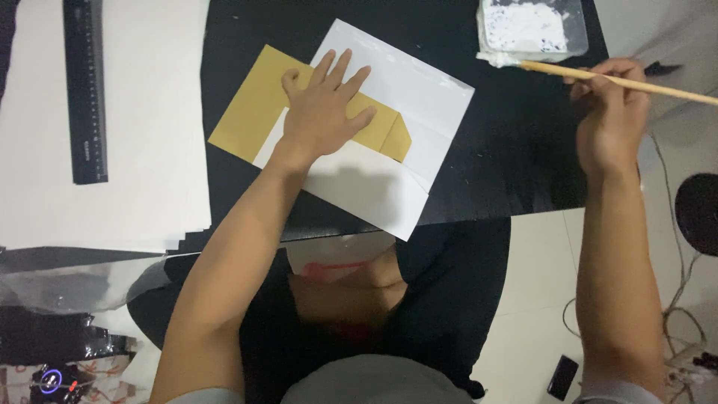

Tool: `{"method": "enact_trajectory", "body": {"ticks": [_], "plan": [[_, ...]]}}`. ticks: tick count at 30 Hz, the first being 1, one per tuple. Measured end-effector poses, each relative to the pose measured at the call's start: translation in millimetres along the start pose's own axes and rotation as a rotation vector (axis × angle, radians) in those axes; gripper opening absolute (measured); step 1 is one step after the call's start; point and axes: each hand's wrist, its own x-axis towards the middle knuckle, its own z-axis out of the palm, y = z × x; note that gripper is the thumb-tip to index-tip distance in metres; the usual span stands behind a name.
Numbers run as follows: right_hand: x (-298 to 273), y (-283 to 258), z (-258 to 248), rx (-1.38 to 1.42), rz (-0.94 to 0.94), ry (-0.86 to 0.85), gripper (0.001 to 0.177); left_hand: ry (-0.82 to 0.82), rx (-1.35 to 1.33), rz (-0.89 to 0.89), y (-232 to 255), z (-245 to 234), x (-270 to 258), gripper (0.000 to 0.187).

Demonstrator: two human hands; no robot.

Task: The person is manually assembling a paper bag by folding the paper and applying glue to the edges using a brush.

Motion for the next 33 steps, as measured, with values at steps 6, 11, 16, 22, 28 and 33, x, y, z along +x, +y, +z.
{"method": "enact_trajectory", "body": {"ticks": [6, 11, 16, 22, 28, 33], "plan": [[38, 6, 77, -0.102, -0.138, -0.097, 0.007, 0.007, -0.06, -0.021, -1, 1, 0, 0.066], [69, 17, 150, -0.127, -0.338, -0.231, 0.004, 0.006, -0.032, 0.013, -3, 0, -1, 0.066], [84, 39, 180, -0.126, -0.38, -0.23, 0.002, -0.054, -0.043, -0.017, -5, 3, 1, 0.069], [83, 39, 180, -0.189, -0.329, -0.264, 0.002, -0.107, -0.064, -0.034, -2, -2, 4, 0.072], [77, 22, 180, -0.277, -0.293, -0.284, 0.003, -0.118, -0.057, -0.049, -1, -1, 6, 0.07], [77, 24, 176, -0.264, -0.257, -0.317, 0.006, -0.102, -0.072, -0.036, 0, -4, 4, 0.069]]}}
